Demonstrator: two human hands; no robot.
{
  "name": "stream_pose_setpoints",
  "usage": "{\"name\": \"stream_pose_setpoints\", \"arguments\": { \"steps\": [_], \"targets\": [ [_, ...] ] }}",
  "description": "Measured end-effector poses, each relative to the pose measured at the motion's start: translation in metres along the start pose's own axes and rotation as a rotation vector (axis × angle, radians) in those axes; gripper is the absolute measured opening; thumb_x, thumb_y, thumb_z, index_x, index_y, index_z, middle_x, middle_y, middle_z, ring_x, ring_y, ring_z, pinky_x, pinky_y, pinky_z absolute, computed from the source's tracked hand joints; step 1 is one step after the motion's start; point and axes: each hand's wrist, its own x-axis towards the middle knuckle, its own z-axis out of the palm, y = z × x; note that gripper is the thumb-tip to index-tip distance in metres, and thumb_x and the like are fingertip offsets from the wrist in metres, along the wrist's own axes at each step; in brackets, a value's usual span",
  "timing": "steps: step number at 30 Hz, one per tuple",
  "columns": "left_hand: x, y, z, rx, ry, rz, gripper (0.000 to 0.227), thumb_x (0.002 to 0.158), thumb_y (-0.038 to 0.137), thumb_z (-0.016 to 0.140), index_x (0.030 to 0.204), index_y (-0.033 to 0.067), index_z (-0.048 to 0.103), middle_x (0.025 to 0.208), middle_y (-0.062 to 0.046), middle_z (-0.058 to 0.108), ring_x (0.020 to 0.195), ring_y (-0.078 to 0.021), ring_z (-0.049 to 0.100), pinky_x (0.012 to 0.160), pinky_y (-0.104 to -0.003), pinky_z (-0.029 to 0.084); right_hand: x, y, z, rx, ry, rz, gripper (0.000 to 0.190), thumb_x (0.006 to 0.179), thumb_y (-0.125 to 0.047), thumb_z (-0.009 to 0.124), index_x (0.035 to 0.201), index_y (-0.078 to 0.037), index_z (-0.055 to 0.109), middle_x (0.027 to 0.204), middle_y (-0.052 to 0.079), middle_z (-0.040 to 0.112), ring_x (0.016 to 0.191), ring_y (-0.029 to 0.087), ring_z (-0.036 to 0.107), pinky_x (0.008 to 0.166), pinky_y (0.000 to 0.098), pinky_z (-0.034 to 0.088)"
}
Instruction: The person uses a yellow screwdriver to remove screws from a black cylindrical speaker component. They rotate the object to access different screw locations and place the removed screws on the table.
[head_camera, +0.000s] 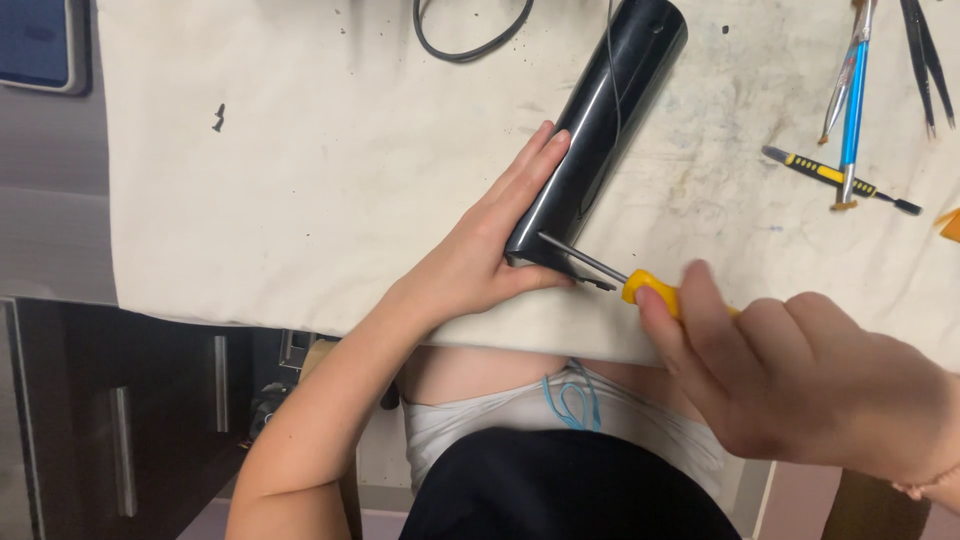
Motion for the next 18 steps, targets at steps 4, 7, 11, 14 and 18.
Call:
{"name": "stream_pose_setpoints", "arguments": {
  "steps": [4, 7, 11, 14, 18],
  "targets": [
    [-0.002, 0.000, -0.004, -0.031, -0.019, 0.016, 0.090, 0.097, 0.035, 0.079, 0.163, 0.0149, 0.022, 0.176, -0.023, 0.000, 0.169, -0.0354, -0.001, 0.140, -0.050, 0.011, 0.015, 0.014, -0.001, -0.088, 0.128, -0.130, 0.031, 0.101, -0.018, 0.065, 0.118, 0.007, 0.074, 0.105, 0.020, 0.075, 0.057, 0.019, 0.038, 0.047, 0.0280, 0.030],
    [-0.002, 0.006, 0.003, -0.125, 0.028, 0.021, 0.037, 0.105, 0.035, 0.056, 0.135, 0.0138, 0.052, 0.171, -0.027, 0.012, 0.165, -0.0307, -0.002, 0.137, -0.047, 0.014, 0.013, 0.015, 0.001, -0.071, 0.143, -0.161, 0.028, 0.099, -0.010, 0.064, 0.120, 0.006, 0.073, 0.105, 0.020, 0.075, 0.060, 0.024, 0.049, 0.049, 0.0305, 0.034],
    [0.004, -0.002, 0.004, -0.286, 0.074, -0.060, 0.017, 0.104, 0.025, 0.060, 0.103, 0.0157, 0.074, 0.172, -0.021, 0.010, 0.163, -0.0260, 0.014, 0.135, -0.042, 0.011, 0.014, 0.013, -0.001, -0.022, 0.092, -0.004, 0.023, 0.104, -0.020, 0.062, 0.118, -0.004, 0.071, 0.106, 0.008, 0.067, 0.061, 0.019, 0.041, 0.053, 0.0311, 0.029],
    [0.007, -0.011, 0.009, -0.405, 0.115, -0.085, 0.011, 0.097, 0.025, 0.068, 0.094, 0.0169, 0.075, 0.167, -0.023, 0.022, 0.163, -0.0231, 0.011, 0.134, -0.040, 0.009, 0.017, 0.004, -0.008, 0.378, 0.110, 0.498, 0.059, 0.091, -0.066, 0.073, 0.129, -0.021, 0.072, 0.109, 0.004, 0.061, 0.081, 0.022, 0.063, 0.066, 0.0394, 0.052],
    [0.005, -0.020, 0.011, -0.481, 0.142, -0.123, 0.008, 0.094, 0.020, 0.073, 0.098, 0.0154, 0.078, 0.166, -0.023, 0.029, 0.161, -0.0231, 0.020, 0.135, -0.040, 0.012, 0.038, 0.012, -0.023, 0.967, 0.226, 0.960, 0.046, 0.094, -0.028, 0.061, 0.124, 0.005, 0.068, 0.101, 0.017, 0.057, 0.094, 0.023, 0.057, 0.081, 0.0319, 0.052]
  ]
}}
